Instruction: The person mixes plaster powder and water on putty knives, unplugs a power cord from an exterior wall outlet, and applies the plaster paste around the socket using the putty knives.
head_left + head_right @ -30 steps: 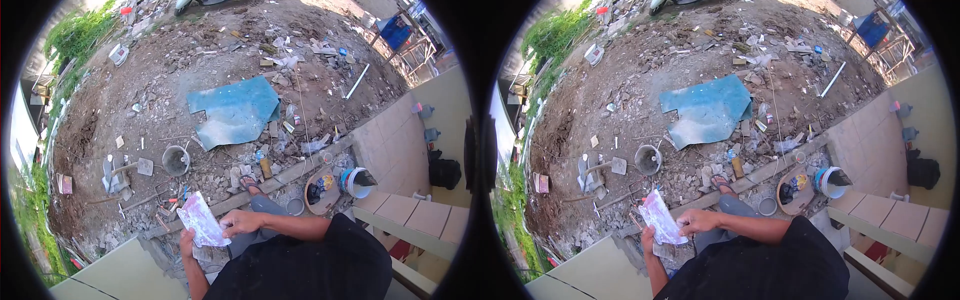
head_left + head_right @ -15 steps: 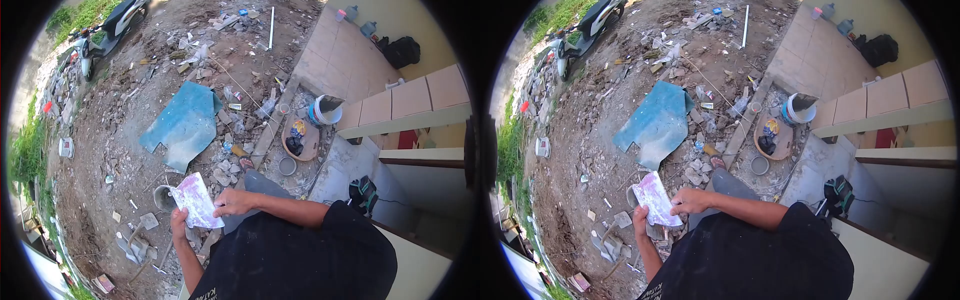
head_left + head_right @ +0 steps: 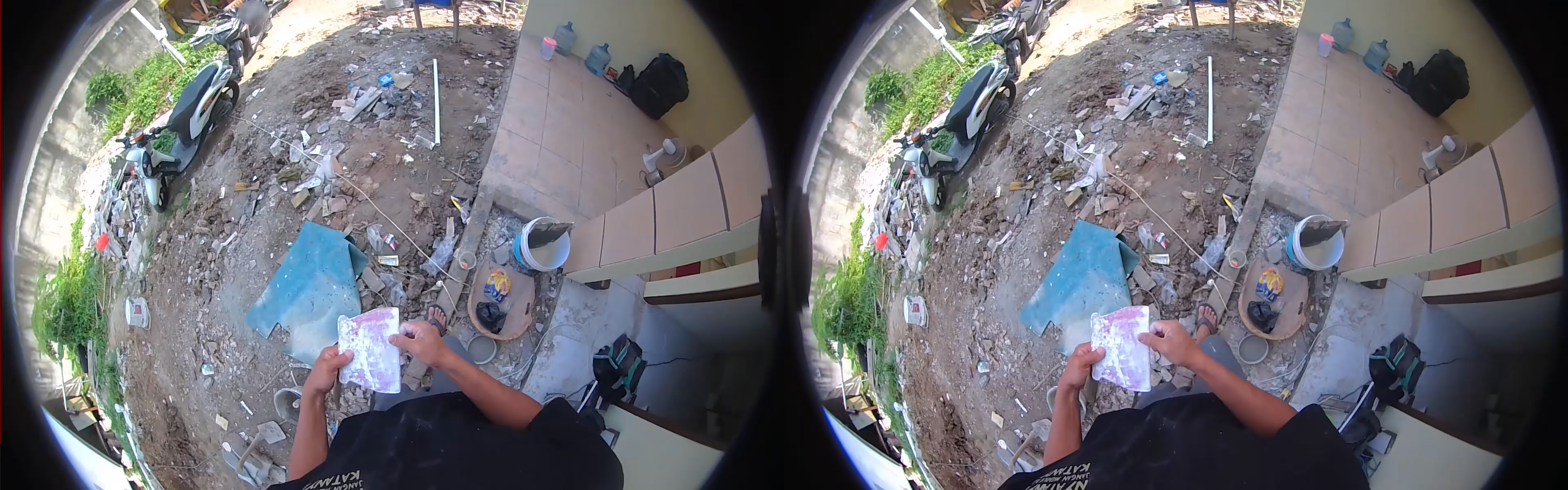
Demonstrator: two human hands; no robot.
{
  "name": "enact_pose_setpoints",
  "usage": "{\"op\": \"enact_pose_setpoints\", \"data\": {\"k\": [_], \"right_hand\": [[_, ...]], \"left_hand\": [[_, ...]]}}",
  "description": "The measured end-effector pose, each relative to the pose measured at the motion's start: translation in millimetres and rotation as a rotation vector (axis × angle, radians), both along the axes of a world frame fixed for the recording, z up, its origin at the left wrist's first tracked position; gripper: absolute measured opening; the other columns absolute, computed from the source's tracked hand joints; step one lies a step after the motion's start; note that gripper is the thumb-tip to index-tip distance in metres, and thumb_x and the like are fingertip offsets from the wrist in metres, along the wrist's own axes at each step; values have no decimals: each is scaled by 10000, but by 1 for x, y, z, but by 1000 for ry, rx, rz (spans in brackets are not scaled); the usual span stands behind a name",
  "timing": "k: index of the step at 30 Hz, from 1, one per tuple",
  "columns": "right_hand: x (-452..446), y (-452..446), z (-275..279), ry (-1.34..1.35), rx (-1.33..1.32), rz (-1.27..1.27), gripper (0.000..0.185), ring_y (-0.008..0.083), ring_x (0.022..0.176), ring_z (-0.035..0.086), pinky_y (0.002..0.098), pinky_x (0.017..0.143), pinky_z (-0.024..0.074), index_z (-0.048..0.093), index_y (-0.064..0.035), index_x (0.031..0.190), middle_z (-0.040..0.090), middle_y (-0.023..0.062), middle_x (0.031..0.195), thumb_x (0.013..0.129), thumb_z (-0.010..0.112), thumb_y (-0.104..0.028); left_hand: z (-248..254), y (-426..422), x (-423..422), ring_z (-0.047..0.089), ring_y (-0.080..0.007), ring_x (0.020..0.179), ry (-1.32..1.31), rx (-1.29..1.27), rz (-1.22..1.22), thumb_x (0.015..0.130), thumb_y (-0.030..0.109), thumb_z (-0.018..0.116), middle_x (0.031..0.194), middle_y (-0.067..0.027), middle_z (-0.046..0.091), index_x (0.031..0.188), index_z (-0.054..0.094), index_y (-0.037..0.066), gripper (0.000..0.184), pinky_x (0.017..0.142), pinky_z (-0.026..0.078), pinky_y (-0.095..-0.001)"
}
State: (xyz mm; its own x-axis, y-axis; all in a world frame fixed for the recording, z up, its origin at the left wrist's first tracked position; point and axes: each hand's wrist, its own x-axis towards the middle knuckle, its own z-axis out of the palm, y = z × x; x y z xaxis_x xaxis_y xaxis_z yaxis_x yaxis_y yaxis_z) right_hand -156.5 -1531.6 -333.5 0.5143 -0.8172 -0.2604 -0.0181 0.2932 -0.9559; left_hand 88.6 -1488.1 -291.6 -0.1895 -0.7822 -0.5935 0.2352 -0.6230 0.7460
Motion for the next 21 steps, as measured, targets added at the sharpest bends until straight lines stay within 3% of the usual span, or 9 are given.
{"op": "enact_pose_setpoints", "data": {"k": [2,6,10,12,15,16,18,21], "right_hand": [[-27,-44,12,-132,175,-148,318,43,568,449,228,504,369,602,-28,735,520,-22,599,885,636,-306],[-63,-109,50,-206,284,-286,292,45,548,458,214,491,375,604,-33,769,523,-20,603,908,604,-290],[-71,-153,25,-93,204,-338,320,66,533,476,240,478,379,591,-32,747,536,2,598,921,568,-299],[-66,-183,32,131,-23,-387,342,79,509,481,241,478,392,549,-41,686,518,-4,594,928,563,-281],[-53,-227,33,229,-136,-283,379,95,535,485,279,513,390,547,-13,667,527,29,576,920,562,-294],[-51,-240,30,323,-221,-211,378,112,539,493,298,522,398,553,-1,682,532,51,572,916,562,-297],[-40,-277,32,341,-261,-227,367,130,540,499,320,528,403,561,2,702,532,77,575,909,566,-301],[-25,-344,8,368,-369,-177,369,177,546,511,353,545,409,572,5,724,540,121,595,898,568,-321]], "left_hand": [[3,-45,-18,616,-135,898,26,40,-214,903,202,573,1001,-73,664,1094,611,-48,317,835,471,-295],[16,-120,-49,604,-113,861,8,9,-318,916,214,563,985,-57,662,1065,626,-41,301,814,462,-273],[9,-180,-71,597,-99,817,-26,-85,-207,926,214,546,953,-38,660,1055,629,-31,289,778,465,-257],[-1,-209,-73,595,-98,778,-48,-84,-201,922,202,541,939,-37,659,1051,624,-32,280,747,469,-248],[-13,-261,-72,630,-137,770,-21,-156,31,901,197,538,951,-81,665,1077,596,-52,310,726,495,-272],[-18,-281,-71,630,-137,770,-2,-156,-27,901,197,538,951,-81,665,1077,596,-52,310,726,495,-272],[-25,-328,-63,648,-169,788,59,-183,188,908,179,514,964,-107,665,1113,560,-73,328,741,516,-308],[-56,-406,-36,658,-205,832,79,-143,171,921,154,489,998,-133,657,1114,549,-75,305,777,524,-337]]}}
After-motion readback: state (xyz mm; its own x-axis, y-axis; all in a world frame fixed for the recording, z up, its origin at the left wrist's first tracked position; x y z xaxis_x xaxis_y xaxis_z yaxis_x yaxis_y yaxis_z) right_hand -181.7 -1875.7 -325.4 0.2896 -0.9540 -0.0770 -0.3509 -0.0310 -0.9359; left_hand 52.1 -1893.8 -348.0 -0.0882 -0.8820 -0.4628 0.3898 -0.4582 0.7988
